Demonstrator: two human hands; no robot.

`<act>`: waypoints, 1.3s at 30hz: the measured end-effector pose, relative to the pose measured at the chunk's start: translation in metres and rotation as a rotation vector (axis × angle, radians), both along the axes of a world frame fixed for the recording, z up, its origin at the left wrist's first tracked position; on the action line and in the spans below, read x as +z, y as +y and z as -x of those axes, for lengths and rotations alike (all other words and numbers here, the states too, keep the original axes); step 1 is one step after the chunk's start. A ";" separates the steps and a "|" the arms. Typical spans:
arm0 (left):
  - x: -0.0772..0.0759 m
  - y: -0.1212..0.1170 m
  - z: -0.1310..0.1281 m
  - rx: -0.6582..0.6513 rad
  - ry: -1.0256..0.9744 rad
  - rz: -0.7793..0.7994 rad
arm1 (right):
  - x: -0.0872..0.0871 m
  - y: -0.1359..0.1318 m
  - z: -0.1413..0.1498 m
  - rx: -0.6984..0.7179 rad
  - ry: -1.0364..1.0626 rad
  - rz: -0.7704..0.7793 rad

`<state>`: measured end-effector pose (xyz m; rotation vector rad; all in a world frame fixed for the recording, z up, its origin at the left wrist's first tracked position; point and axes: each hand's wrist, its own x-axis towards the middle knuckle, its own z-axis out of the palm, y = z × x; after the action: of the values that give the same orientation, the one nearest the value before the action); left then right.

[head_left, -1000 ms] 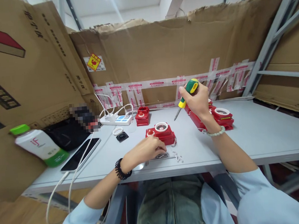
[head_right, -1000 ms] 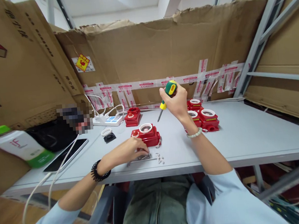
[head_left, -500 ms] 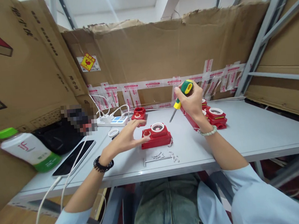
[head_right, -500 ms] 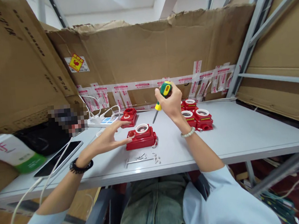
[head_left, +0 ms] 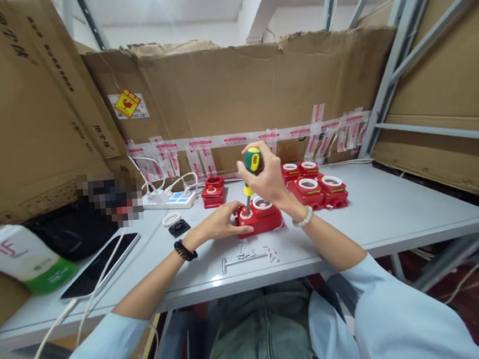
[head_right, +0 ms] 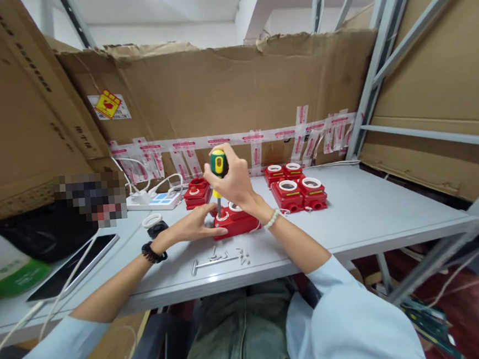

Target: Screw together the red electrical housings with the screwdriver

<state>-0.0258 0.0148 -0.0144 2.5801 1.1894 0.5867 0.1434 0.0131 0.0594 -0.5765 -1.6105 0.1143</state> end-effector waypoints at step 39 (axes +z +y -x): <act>-0.014 0.001 -0.001 -0.079 -0.085 0.089 | 0.001 -0.003 0.002 0.292 -0.507 0.207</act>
<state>-0.0252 0.0156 -0.0282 2.4889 1.0570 0.6066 0.1417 0.0097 0.0607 -0.5512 -2.1903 0.3801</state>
